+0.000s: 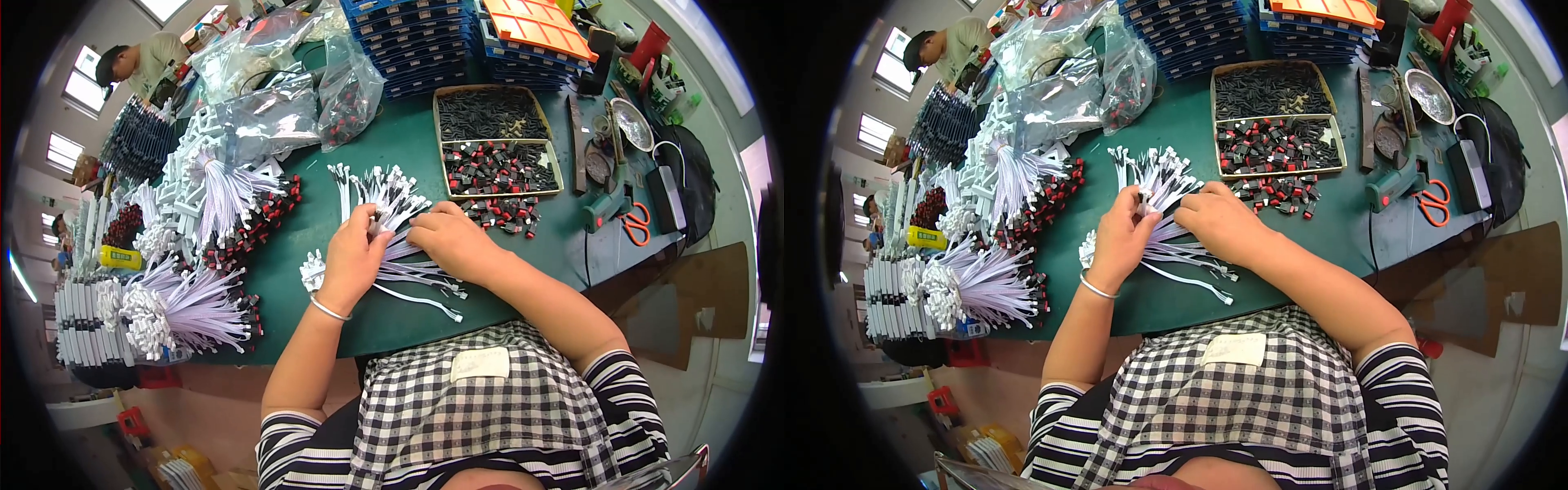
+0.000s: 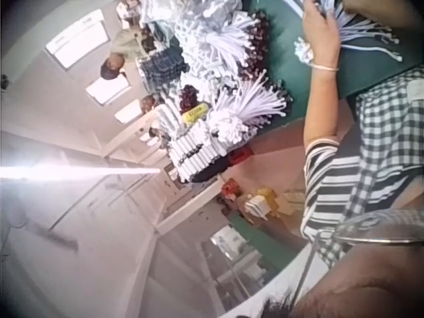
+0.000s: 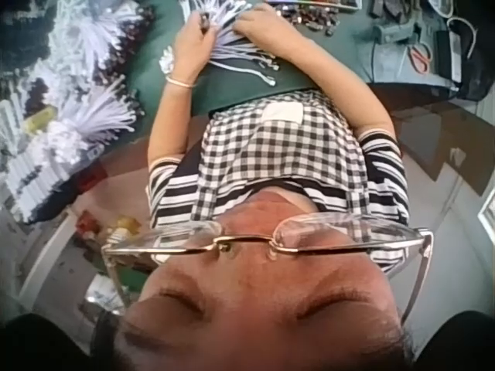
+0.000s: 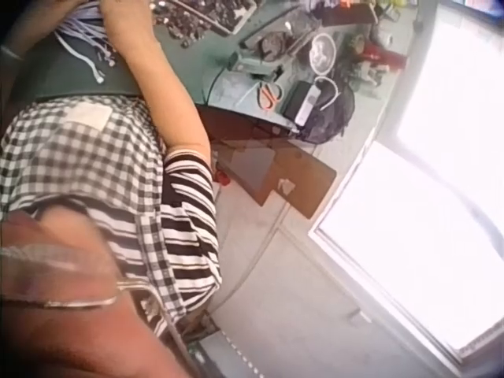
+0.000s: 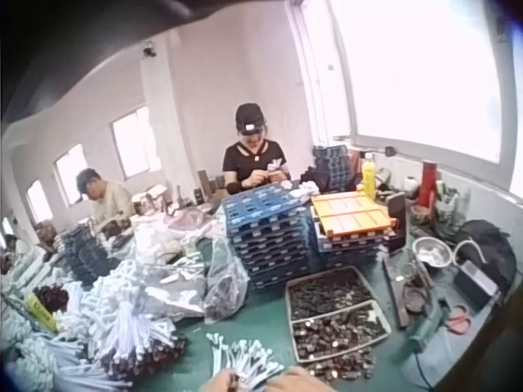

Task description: The person attaches small connectors and components to white wire bundles by hand at a factory workbench.

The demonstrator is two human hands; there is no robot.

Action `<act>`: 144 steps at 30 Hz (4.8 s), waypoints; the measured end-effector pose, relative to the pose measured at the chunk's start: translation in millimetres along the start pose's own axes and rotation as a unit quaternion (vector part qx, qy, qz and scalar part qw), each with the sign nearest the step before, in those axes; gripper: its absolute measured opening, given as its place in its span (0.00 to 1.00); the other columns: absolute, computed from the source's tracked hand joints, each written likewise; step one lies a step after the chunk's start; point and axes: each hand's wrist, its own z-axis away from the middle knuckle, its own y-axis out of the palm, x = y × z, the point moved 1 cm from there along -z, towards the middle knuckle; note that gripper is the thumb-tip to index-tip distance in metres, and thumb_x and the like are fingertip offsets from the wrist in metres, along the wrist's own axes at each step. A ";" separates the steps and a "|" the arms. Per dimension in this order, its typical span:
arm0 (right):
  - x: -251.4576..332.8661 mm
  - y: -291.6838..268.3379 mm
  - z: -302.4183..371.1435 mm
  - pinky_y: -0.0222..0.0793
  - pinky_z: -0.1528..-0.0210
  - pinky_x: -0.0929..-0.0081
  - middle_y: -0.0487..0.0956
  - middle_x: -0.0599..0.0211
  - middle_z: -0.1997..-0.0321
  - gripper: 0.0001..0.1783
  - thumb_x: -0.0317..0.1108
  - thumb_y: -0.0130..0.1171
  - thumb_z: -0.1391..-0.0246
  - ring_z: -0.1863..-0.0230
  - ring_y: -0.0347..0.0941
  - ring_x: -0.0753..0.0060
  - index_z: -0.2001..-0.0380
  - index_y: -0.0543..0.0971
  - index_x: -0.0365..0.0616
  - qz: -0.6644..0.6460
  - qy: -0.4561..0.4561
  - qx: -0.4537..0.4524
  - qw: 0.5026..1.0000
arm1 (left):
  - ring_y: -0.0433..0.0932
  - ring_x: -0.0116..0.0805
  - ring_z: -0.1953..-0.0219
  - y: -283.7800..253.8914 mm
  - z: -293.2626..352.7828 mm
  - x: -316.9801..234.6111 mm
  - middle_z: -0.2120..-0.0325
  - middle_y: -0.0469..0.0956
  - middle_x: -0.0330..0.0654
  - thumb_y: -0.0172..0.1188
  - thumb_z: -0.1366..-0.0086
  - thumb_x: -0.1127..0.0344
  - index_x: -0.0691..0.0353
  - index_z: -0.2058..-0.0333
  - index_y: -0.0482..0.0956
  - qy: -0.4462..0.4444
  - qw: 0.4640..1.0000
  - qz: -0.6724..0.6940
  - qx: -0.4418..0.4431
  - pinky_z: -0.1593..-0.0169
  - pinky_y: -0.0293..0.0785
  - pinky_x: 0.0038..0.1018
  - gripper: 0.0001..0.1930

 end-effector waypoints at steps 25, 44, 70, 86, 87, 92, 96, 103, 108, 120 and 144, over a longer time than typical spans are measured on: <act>55.3 7.5 29.6 0.65 0.58 0.70 0.68 0.67 0.74 0.03 0.30 0.53 0.58 0.68 0.71 0.68 0.76 0.70 0.47 0.005 -0.029 -0.103 0.994 | 0.69 0.45 0.69 1.8 12.2 -20.1 0.73 0.68 0.44 0.61 0.48 0.77 0.61 0.58 0.76 0.223 0.963 -0.153 -0.015 0.65 0.68 0.36 0.17; 6.8 -44.9 67.9 0.70 0.59 0.68 0.76 0.63 0.65 0.10 0.23 0.57 0.56 0.61 0.74 0.60 0.67 0.77 0.41 0.043 0.144 -0.135 0.979 | 0.71 0.43 0.67 4.0 10.0 -29.2 0.73 0.72 0.42 0.62 0.45 0.72 0.61 0.64 0.79 0.220 0.955 -0.162 0.116 0.62 0.69 0.34 0.08; 27.9 -21.7 31.3 0.71 0.67 0.79 0.77 0.66 0.68 0.06 0.20 0.60 0.52 0.69 0.74 0.74 0.68 0.78 0.38 -0.342 0.287 -0.197 0.873 | 0.72 0.18 0.70 18.6 10.4 -8.8 0.71 0.76 0.32 0.58 0.37 0.73 0.65 0.62 0.76 -0.092 0.945 0.268 0.163 0.66 0.69 0.16 0.06; 24.1 -26.0 22.7 0.70 0.62 0.79 0.79 0.66 0.66 0.06 0.22 0.61 0.50 0.65 0.74 0.76 0.66 0.81 0.37 -0.319 0.297 -0.131 0.890 | 0.69 0.17 0.70 21.8 11.4 -8.6 0.71 0.74 0.30 0.58 0.37 0.71 0.65 0.64 0.76 -0.080 0.955 0.233 0.166 0.65 0.67 0.16 0.05; 23.1 -24.8 23.1 0.70 0.62 0.80 0.79 0.67 0.66 0.06 0.23 0.61 0.50 0.66 0.74 0.77 0.66 0.81 0.37 -0.310 0.296 -0.137 0.893 | 0.68 0.17 0.70 21.5 11.8 -9.1 0.71 0.74 0.30 0.58 0.36 0.71 0.65 0.64 0.76 -0.078 0.956 0.230 0.164 0.65 0.66 0.16 0.05; 22.1 -24.4 22.9 0.69 0.64 0.80 0.79 0.67 0.67 0.06 0.23 0.61 0.50 0.66 0.73 0.77 0.67 0.81 0.37 -0.303 0.289 -0.147 0.896 | 0.68 0.17 0.70 20.3 11.4 -10.7 0.71 0.73 0.30 0.58 0.36 0.71 0.65 0.64 0.76 -0.055 0.957 0.229 0.170 0.65 0.66 0.16 0.05; 24.7 -26.1 22.2 0.69 0.63 0.80 0.79 0.67 0.67 0.05 0.23 0.61 0.51 0.66 0.74 0.76 0.68 0.81 0.37 -0.301 0.296 -0.131 0.897 | 0.68 0.20 0.74 24.3 12.5 -7.0 0.75 0.74 0.34 0.59 0.38 0.68 0.65 0.67 0.77 -0.062 0.953 0.256 0.151 0.69 0.66 0.19 0.06; 25.3 -20.8 22.6 0.71 0.69 0.76 0.79 0.65 0.70 0.05 0.23 0.61 0.52 0.71 0.76 0.71 0.69 0.80 0.38 -0.273 0.255 -0.168 0.912 | 0.68 0.19 0.74 25.6 13.0 -7.4 0.74 0.74 0.33 0.59 0.38 0.68 0.65 0.66 0.77 -0.062 0.952 0.260 0.150 0.69 0.66 0.18 0.06; 25.3 -17.4 25.4 0.71 0.68 0.76 0.79 0.65 0.70 0.05 0.23 0.62 0.53 0.70 0.76 0.70 0.70 0.80 0.38 -0.264 0.248 -0.177 0.915 | 0.69 0.20 0.72 25.2 13.5 -7.3 0.73 0.74 0.34 0.58 0.38 0.69 0.65 0.65 0.76 -0.066 0.947 0.281 0.142 0.68 0.67 0.19 0.06; 19.1 -25.0 17.5 0.71 0.64 0.67 0.77 0.60 0.71 0.04 0.25 0.59 0.53 0.68 0.75 0.58 0.71 0.79 0.40 -0.176 0.179 -0.074 0.965 | 0.75 0.25 0.69 21.3 15.5 -9.3 0.70 0.76 0.38 0.58 0.42 0.75 0.66 0.61 0.76 -0.065 0.947 0.277 0.149 0.64 0.73 0.23 0.09; 20.1 -17.9 -4.9 0.71 0.64 0.63 0.79 0.58 0.68 0.07 0.27 0.58 0.51 0.65 0.76 0.53 0.66 0.75 0.40 -0.173 0.185 -0.038 0.967 | 0.79 0.25 0.69 22.7 21.9 -7.8 0.69 0.80 0.41 0.58 0.45 0.83 0.64 0.54 0.74 0.023 0.988 0.148 -0.019 0.63 0.76 0.20 0.18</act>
